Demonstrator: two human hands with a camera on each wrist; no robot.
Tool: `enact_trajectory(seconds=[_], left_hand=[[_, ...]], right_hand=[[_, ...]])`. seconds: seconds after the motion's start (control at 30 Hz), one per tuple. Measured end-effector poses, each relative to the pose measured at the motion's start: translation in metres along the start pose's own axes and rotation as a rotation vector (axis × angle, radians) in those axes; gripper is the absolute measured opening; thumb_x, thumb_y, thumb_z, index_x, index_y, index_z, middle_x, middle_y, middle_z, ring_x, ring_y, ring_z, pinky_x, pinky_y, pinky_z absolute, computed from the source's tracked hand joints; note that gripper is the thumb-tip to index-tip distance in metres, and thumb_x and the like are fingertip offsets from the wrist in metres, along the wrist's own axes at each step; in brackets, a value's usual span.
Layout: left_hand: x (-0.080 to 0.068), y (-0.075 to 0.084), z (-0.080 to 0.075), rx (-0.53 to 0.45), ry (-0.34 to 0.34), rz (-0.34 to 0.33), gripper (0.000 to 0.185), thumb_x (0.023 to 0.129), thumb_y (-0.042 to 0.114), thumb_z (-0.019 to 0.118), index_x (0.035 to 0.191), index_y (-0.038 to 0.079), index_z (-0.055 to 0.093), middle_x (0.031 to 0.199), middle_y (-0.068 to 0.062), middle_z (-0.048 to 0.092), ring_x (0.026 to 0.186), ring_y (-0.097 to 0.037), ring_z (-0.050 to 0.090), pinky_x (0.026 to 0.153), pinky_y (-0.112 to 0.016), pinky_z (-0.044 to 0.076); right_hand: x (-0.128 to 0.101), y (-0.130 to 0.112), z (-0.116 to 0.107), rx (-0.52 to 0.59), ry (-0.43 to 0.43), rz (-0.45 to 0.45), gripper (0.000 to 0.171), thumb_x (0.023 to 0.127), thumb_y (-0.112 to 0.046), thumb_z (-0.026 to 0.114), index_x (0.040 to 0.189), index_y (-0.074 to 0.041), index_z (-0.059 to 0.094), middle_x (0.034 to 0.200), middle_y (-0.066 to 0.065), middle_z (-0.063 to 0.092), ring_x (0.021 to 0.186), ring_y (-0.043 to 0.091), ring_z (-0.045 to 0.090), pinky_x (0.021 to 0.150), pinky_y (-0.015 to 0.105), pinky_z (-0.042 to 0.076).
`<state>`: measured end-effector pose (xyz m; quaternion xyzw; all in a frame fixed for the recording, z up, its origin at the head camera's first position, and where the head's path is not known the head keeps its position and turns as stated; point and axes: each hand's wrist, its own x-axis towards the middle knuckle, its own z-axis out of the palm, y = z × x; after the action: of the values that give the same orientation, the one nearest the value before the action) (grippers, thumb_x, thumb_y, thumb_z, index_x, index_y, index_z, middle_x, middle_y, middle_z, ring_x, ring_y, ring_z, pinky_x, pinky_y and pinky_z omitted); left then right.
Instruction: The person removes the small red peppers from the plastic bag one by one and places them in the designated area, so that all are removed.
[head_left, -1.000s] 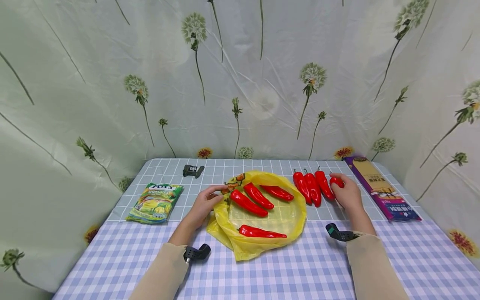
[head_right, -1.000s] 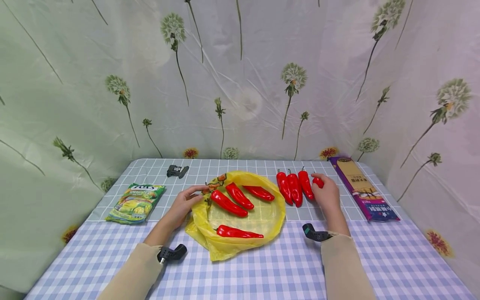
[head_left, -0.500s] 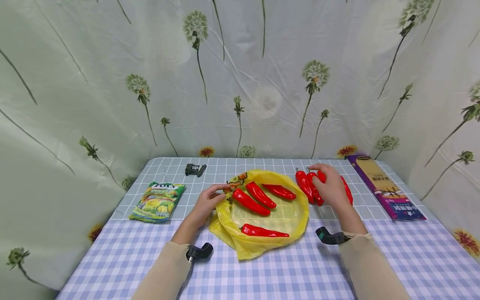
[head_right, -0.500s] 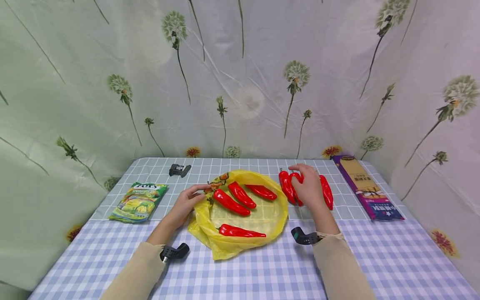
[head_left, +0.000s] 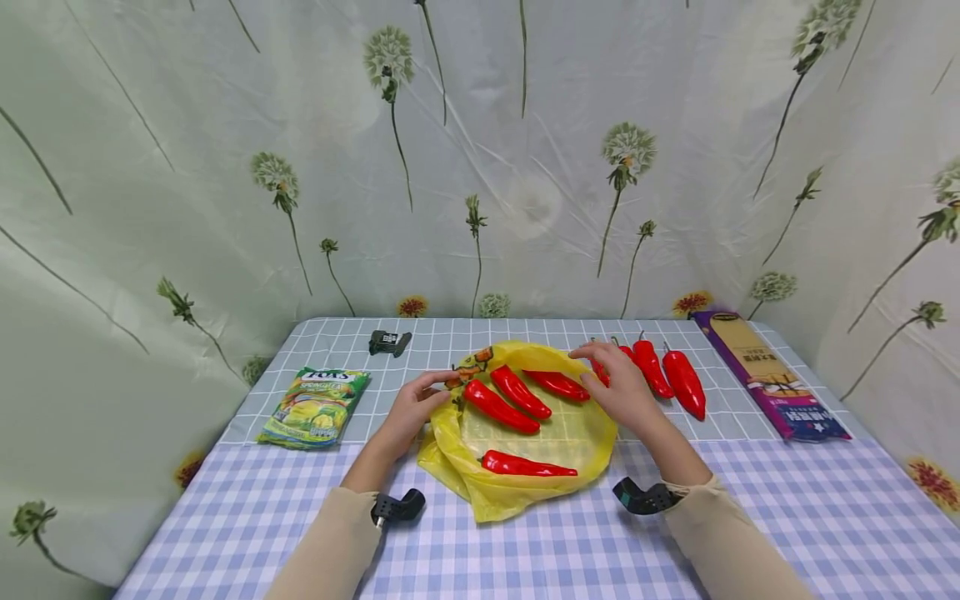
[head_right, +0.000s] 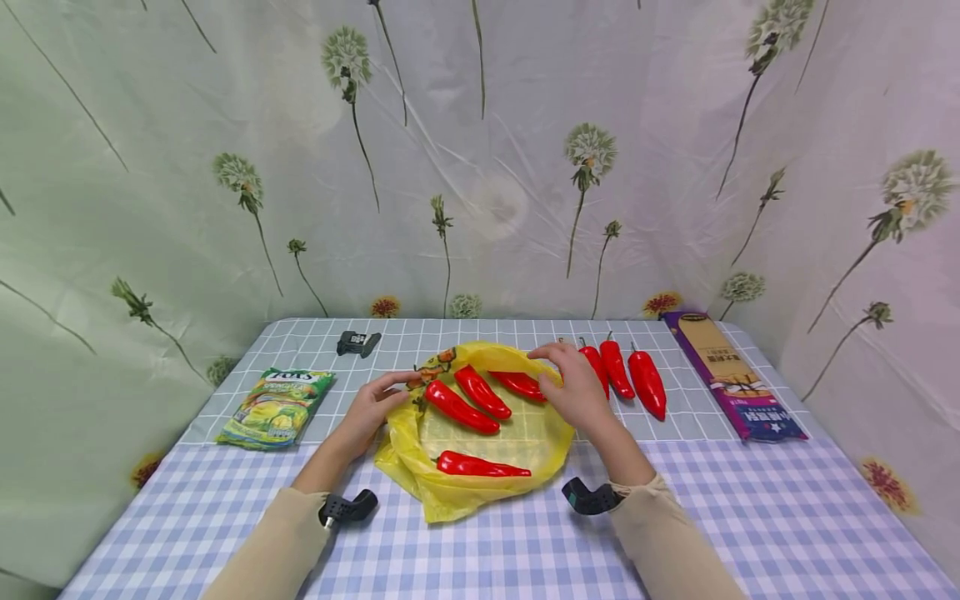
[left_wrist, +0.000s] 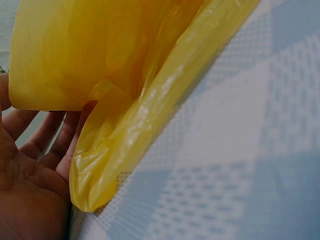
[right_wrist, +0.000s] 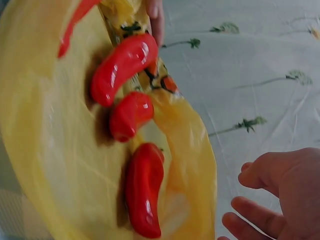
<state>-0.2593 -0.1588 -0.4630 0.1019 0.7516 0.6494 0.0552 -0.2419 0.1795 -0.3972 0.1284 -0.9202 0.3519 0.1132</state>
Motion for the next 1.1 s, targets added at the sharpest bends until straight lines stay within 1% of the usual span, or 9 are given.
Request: enact_trajectory(seconds=[0.17, 0.33, 0.43, 0.57, 0.63, 0.7, 0.83, 0.93, 1.1], left_hand=[[0.001, -0.001, 0.000, -0.008, -0.004, 0.002, 0.039, 0.100, 0.013, 0.057, 0.138, 0.006, 0.057, 0.145, -0.015, 0.052, 0.100, -0.013, 0.060, 0.081, -0.020, 0.054], [0.000, -0.001, 0.000, -0.010, -0.001, 0.002, 0.039, 0.100, 0.012, 0.057, 0.138, 0.005, 0.057, 0.145, -0.016, 0.052, 0.100, -0.015, 0.060, 0.080, -0.020, 0.054], [0.000, -0.001, 0.000, -0.002, 0.000, -0.004, 0.039, 0.100, 0.013, 0.057, 0.138, 0.007, 0.057, 0.145, -0.014, 0.052, 0.101, -0.015, 0.060, 0.082, -0.020, 0.054], [0.000, -0.001, 0.000, 0.003, 0.004, -0.006, 0.038, 0.099, 0.014, 0.057, 0.137, 0.009, 0.059, 0.144, -0.013, 0.053, 0.102, -0.014, 0.060, 0.083, -0.021, 0.054], [0.001, -0.001, 0.000, 0.004, 0.008, -0.001, 0.038, 0.099, 0.013, 0.057, 0.137, 0.009, 0.059, 0.144, -0.013, 0.053, 0.101, -0.014, 0.061, 0.083, -0.022, 0.054], [0.002, -0.001, 0.000, 0.005, 0.012, 0.001, 0.037, 0.099, 0.012, 0.056, 0.136, 0.009, 0.060, 0.143, -0.012, 0.054, 0.101, -0.013, 0.061, 0.082, -0.023, 0.054], [0.002, -0.002, 0.000, 0.007, 0.016, -0.002, 0.037, 0.099, 0.012, 0.056, 0.135, 0.010, 0.060, 0.142, -0.011, 0.055, 0.101, -0.013, 0.061, 0.083, -0.023, 0.054], [0.001, -0.001, 0.000, 0.007, 0.010, -0.002, 0.037, 0.099, 0.012, 0.057, 0.136, 0.009, 0.060, 0.142, -0.011, 0.055, 0.102, -0.013, 0.061, 0.084, -0.023, 0.054], [0.000, 0.000, 0.000, 0.016, 0.001, 0.004, 0.038, 0.099, 0.013, 0.057, 0.137, 0.008, 0.059, 0.144, -0.014, 0.054, 0.102, -0.014, 0.060, 0.084, -0.021, 0.053]], right_hand=[[-0.003, -0.009, 0.009, 0.022, -0.038, -0.027, 0.035, 0.088, -0.007, 0.069, 0.122, -0.014, 0.067, 0.130, 0.012, 0.062, 0.117, 0.033, 0.058, 0.099, 0.054, 0.052], [-0.007, -0.017, 0.016, 0.032, -0.106, -0.038, 0.033, 0.089, -0.009, 0.070, 0.121, -0.012, 0.067, 0.126, 0.011, 0.065, 0.119, 0.032, 0.059, 0.098, 0.051, 0.053], [-0.008, -0.019, 0.017, 0.045, -0.177, -0.050, 0.034, 0.090, -0.010, 0.070, 0.123, -0.012, 0.067, 0.125, 0.009, 0.066, 0.118, 0.030, 0.061, 0.097, 0.048, 0.055], [-0.008, -0.021, 0.017, 0.065, -0.269, -0.089, 0.033, 0.091, -0.010, 0.070, 0.123, -0.010, 0.067, 0.122, 0.008, 0.069, 0.109, 0.026, 0.063, 0.093, 0.044, 0.056], [-0.009, -0.022, 0.016, 0.082, -0.333, -0.119, 0.033, 0.091, -0.010, 0.070, 0.123, -0.010, 0.067, 0.120, 0.008, 0.070, 0.103, 0.023, 0.064, 0.091, 0.041, 0.057], [-0.010, -0.024, 0.016, 0.095, -0.413, -0.154, 0.033, 0.091, -0.012, 0.070, 0.123, -0.009, 0.067, 0.120, 0.007, 0.070, 0.102, 0.021, 0.063, 0.089, 0.035, 0.057], [-0.014, -0.028, 0.017, 0.109, -0.552, -0.203, 0.035, 0.090, -0.016, 0.072, 0.124, -0.011, 0.066, 0.119, 0.006, 0.069, 0.105, 0.021, 0.063, 0.085, 0.028, 0.056], [-0.016, -0.032, 0.019, 0.107, -0.616, -0.221, 0.037, 0.090, -0.019, 0.074, 0.125, -0.012, 0.065, 0.120, 0.005, 0.069, 0.107, 0.023, 0.063, 0.085, 0.027, 0.055], [-0.019, -0.037, 0.024, 0.089, -0.688, -0.221, 0.041, 0.090, -0.023, 0.074, 0.128, -0.013, 0.064, 0.122, 0.003, 0.067, 0.104, 0.021, 0.062, 0.084, 0.025, 0.054]])
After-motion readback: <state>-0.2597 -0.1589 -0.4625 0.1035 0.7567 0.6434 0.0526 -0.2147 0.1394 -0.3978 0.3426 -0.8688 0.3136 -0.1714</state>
